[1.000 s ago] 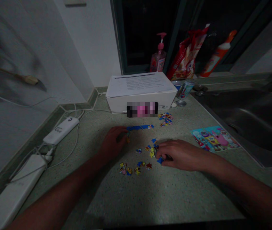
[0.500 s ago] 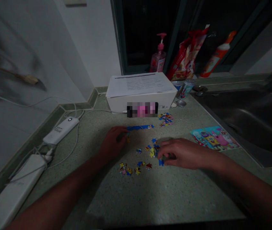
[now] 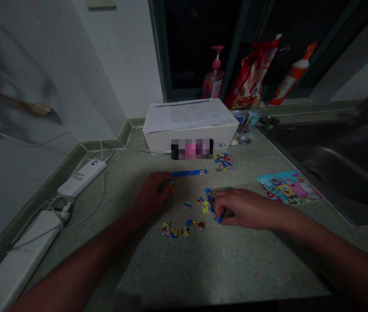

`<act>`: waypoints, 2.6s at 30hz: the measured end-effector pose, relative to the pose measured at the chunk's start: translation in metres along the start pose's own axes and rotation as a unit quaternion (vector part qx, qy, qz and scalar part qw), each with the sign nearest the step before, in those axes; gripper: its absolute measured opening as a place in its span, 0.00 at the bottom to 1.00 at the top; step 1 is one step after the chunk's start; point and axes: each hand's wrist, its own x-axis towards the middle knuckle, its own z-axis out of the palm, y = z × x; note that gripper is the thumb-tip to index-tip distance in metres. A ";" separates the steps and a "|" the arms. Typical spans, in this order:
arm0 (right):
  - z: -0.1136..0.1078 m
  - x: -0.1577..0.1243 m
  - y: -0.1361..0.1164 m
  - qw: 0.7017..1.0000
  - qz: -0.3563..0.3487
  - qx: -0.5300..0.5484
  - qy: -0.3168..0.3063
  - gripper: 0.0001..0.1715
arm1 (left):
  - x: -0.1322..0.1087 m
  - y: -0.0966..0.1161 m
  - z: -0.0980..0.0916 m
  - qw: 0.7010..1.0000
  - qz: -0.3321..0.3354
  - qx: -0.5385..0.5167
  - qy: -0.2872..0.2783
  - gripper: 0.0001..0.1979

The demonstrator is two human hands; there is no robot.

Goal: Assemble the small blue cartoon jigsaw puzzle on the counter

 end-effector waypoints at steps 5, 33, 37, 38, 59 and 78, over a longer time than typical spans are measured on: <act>0.001 0.001 0.007 0.996 0.000 0.090 -0.028 0.10 | 0.000 0.000 -0.001 1.000 0.007 0.006 0.000 0.12; -0.001 0.075 0.090 0.934 0.127 0.131 0.308 0.12 | 0.000 0.006 0.002 0.997 0.044 0.048 -0.037 0.10; -0.002 0.072 0.089 0.939 0.120 0.107 0.305 0.13 | 0.000 0.006 0.002 0.997 0.042 0.046 -0.034 0.10; -0.002 0.072 0.088 0.940 0.120 0.109 0.301 0.13 | 0.000 0.006 0.002 0.997 0.042 0.047 -0.036 0.10; 0.005 0.075 0.085 0.935 0.153 0.110 0.301 0.15 | -0.001 0.005 0.002 0.996 0.045 0.067 -0.049 0.11; -0.009 0.047 0.043 0.955 0.089 0.205 0.196 0.10 | 0.000 0.004 0.003 0.996 0.042 0.061 -0.044 0.10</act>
